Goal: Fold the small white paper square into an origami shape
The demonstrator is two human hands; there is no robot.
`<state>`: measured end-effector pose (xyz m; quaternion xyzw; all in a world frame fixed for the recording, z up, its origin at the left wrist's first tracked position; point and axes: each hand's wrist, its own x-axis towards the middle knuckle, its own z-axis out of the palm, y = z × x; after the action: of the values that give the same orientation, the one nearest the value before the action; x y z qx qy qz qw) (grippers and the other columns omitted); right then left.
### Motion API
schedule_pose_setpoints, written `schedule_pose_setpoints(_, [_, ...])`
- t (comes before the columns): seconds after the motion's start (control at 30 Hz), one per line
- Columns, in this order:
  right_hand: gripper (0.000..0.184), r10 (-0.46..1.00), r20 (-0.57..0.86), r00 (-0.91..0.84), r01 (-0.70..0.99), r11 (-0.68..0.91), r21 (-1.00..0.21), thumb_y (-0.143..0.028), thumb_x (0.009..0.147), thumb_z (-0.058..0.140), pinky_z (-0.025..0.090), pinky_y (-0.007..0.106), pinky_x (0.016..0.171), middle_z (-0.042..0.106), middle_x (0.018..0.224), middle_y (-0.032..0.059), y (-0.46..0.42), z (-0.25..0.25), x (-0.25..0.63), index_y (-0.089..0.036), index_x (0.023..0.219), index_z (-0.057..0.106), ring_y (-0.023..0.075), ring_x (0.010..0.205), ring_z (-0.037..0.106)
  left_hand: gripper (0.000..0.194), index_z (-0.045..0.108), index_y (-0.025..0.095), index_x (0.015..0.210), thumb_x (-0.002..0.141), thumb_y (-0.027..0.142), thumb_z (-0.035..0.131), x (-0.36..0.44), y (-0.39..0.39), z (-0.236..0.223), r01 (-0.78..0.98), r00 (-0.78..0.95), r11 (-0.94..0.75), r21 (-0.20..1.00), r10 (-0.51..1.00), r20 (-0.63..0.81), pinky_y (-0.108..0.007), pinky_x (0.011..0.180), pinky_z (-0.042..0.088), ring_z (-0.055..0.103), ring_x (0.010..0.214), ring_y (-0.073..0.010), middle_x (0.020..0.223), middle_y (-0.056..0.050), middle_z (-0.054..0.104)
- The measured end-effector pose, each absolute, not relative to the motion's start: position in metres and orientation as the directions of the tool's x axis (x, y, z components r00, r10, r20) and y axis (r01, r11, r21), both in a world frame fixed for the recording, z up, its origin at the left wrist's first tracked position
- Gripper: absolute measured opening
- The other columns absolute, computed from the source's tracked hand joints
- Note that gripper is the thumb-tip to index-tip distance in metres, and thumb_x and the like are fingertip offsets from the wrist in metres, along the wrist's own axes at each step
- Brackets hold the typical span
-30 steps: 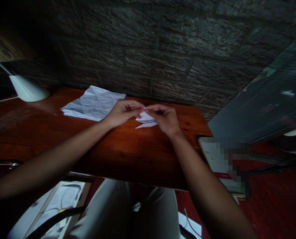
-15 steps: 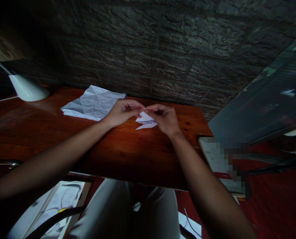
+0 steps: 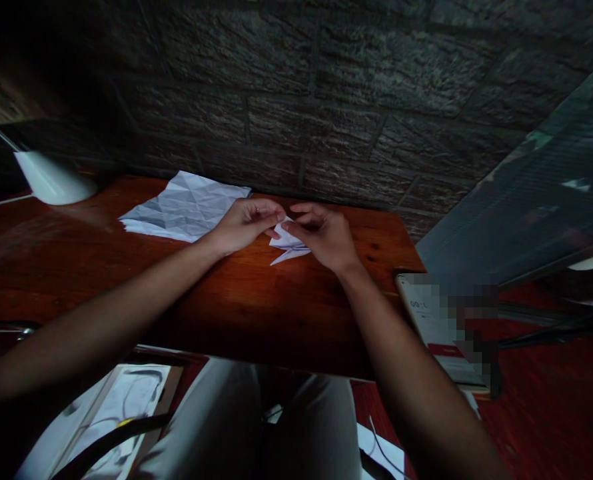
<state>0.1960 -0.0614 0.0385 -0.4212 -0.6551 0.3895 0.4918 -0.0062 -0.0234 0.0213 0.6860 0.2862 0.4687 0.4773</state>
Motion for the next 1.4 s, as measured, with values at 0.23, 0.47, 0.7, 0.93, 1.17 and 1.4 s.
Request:
schedule_pose_setpoints(0.23, [0.039, 0.925, 0.297, -0.237, 0.1, 0.327, -0.94, -0.041, 0.075, 0.091, 0.055, 0.033, 0.072, 0.081, 0.081, -0.001, -0.061, 0.039, 0.201, -0.025, 0.108, 0.078, 0.0179, 0.073, 0.072, 0.025, 0.075, 0.016, 0.085, 0.091, 0.04, 0.078, -0.008, -0.027, 0.031, -0.02, 0.39, -0.333, 0.943, 0.866, 0.314, -0.021, 0.05, 0.049, 0.059, 0.051, -0.0087, 0.065, 0.0, 0.068])
schedule_pose_setpoints(0.47, [0.036, 0.914, 0.32, -0.251, 0.106, 0.354, -0.929, -0.04, 0.077, 0.09, 0.054, 0.032, 0.069, 0.079, 0.077, -0.0031, -0.062, 0.039, 0.199, -0.028, 0.11, 0.08, 0.0165, 0.069, 0.068, 0.022, 0.077, 0.017, 0.087, 0.088, 0.039, 0.08, -0.01, -0.028, 0.033, -0.005, 0.425, -0.418, 0.909, 0.822, 0.38, -0.025, 0.055, 0.047, 0.059, 0.055, -0.0102, 0.067, -0.001, 0.069])
schedule_pose_setpoints(0.7, [0.02, 0.946, 0.217, -0.241, 0.114, 0.25, -0.961, -0.04, 0.075, 0.089, 0.058, 0.035, 0.079, 0.082, 0.087, 0.0002, -0.062, 0.042, 0.202, -0.025, 0.089, 0.085, 0.0167, 0.074, 0.071, 0.022, 0.077, 0.017, 0.087, 0.089, 0.039, 0.078, -0.01, -0.023, 0.028, 0.006, 0.403, -0.418, 0.908, 0.832, 0.381, -0.024, 0.052, 0.044, 0.057, 0.053, -0.0101, 0.067, 0.0, 0.069])
schedule_pose_setpoints(0.93, [0.01, 0.964, 0.22, -0.15, 0.165, 0.244, -0.956, -0.033, 0.077, 0.082, 0.052, 0.032, 0.071, 0.076, 0.075, -0.0016, -0.062, 0.041, 0.199, -0.024, 0.079, 0.08, 0.0151, 0.067, 0.064, 0.017, 0.077, 0.016, 0.087, 0.09, 0.034, 0.077, -0.009, -0.025, 0.03, 0.01, 0.41, -0.428, 0.904, 0.826, 0.387, -0.025, 0.059, 0.048, 0.064, 0.064, -0.0129, 0.076, -0.003, 0.074])
schedule_pose_setpoints(1.17, [0.025, 0.942, 0.176, -0.285, 0.145, 0.224, -0.964, -0.034, 0.071, 0.088, 0.054, 0.033, 0.079, 0.079, 0.087, 0.0016, -0.064, 0.043, 0.199, -0.02, 0.091, 0.08, 0.0178, 0.077, 0.068, 0.013, 0.076, 0.015, 0.085, 0.089, 0.027, 0.075, -0.007, -0.027, 0.032, -0.033, 0.356, -0.399, 0.917, 0.852, 0.383, -0.025, 0.062, 0.05, 0.064, 0.064, -0.0123, 0.076, -0.003, 0.075])
schedule_pose_setpoints(1.4, [0.025, 0.948, 0.145, -0.285, 0.136, 0.19, -0.972, -0.031, 0.068, 0.088, 0.053, 0.035, 0.084, 0.078, 0.086, 0.001, -0.066, 0.045, 0.199, -0.019, 0.088, 0.079, 0.0177, 0.079, 0.067, 0.011, 0.075, 0.014, 0.084, 0.088, 0.024, 0.074, -0.007, -0.028, 0.035, -0.028, 0.354, -0.395, 0.918, 0.855, 0.379, -0.024, 0.064, 0.051, 0.066, 0.066, -0.0122, 0.076, -0.003, 0.076])
